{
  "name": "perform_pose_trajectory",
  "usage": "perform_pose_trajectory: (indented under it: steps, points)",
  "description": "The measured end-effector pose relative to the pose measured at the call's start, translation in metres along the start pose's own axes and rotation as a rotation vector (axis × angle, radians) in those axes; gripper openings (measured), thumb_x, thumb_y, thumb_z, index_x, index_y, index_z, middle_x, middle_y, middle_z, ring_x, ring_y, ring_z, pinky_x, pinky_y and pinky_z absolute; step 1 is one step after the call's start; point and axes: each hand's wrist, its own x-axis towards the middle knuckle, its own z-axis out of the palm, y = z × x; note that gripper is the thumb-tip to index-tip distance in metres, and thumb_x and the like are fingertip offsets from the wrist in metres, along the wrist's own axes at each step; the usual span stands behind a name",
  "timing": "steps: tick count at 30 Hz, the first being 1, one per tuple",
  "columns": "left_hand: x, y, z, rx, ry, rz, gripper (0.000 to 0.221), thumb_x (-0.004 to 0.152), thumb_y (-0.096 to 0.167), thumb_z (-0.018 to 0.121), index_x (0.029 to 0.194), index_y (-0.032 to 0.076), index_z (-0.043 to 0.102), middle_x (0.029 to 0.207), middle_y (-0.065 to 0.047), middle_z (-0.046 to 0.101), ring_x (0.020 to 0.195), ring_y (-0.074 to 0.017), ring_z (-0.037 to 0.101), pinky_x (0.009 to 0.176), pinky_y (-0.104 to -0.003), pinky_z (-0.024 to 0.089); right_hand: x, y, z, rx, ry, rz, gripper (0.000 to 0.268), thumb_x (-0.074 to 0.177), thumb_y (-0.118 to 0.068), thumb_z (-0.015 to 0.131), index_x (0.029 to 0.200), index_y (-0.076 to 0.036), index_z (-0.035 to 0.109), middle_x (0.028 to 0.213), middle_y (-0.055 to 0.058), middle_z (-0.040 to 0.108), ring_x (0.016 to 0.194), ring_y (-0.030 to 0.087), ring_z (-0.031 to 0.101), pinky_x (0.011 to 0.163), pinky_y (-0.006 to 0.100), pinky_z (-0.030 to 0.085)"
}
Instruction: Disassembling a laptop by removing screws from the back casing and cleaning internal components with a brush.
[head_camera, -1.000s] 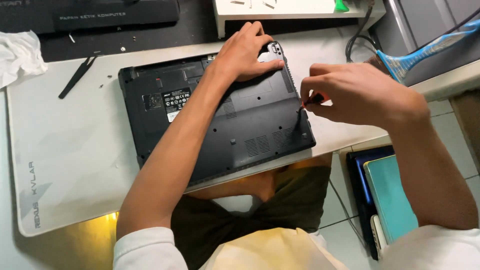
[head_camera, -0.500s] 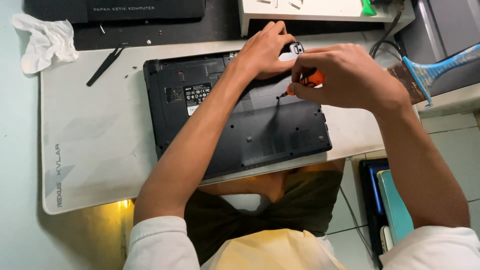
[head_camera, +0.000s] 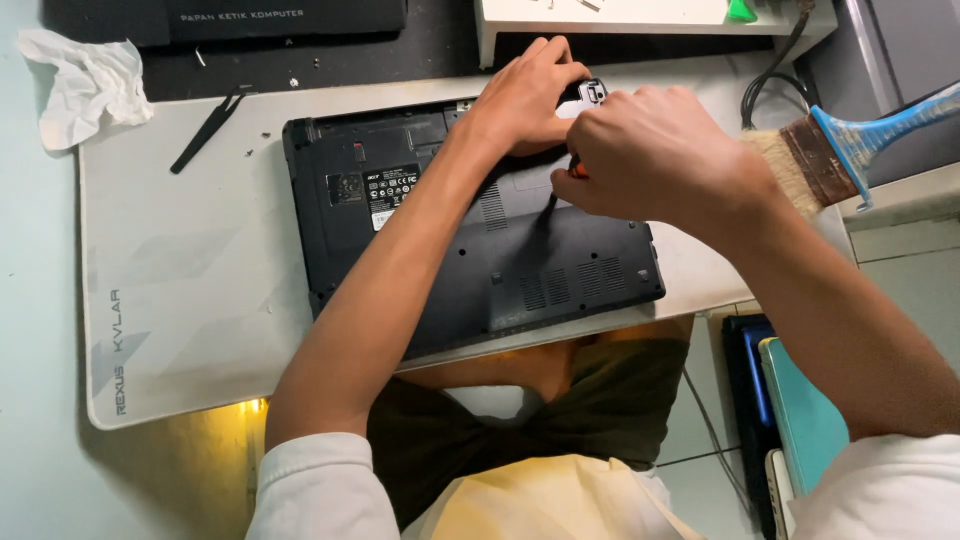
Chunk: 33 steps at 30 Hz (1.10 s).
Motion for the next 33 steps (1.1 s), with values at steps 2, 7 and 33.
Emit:
perform_pose_trajectory:
  steps: [2,7,33]
  points:
    - [0.0,0.006,-0.003,0.011,-0.005,-0.028,0.056,0.087,0.037,0.093,0.137,0.014,0.087,0.123,-0.004,0.065,0.114,-0.0264,0.067,0.102,-0.046,0.061,0.006,-0.002,-0.001,0.009,0.013,-0.027,0.048,0.11,-0.043,0.073,0.075,-0.011,0.081,0.068,0.008,0.074,0.046,0.029,0.058,0.053,0.043,0.049]
    - [0.001,0.009,-0.003,0.023,-0.028,-0.097,0.068,0.073,0.027,0.101,0.139,0.02,0.087,0.123,-0.001,0.066,0.109,-0.0258,0.07,0.103,-0.045,0.063,0.011,0.002,-0.004,0.06,-0.015,-0.085,0.017,0.11,-0.037,0.083,0.114,-0.02,0.086,0.088,0.002,0.088,0.055,0.025,0.078,0.053,0.041,0.057]
    - [-0.015,-0.048,-0.039,0.111,0.072,0.003,0.034,0.09,0.049,0.098,0.09,0.016,0.087,0.098,-0.006,0.08,0.074,-0.0312,0.079,0.072,-0.052,0.066,-0.002,-0.074,-0.025,0.274,0.224,-0.42,0.012,0.106,-0.03,0.082,0.101,-0.019,0.085,0.084,0.0,0.089,0.045,0.028,0.07,0.052,0.044,0.052]
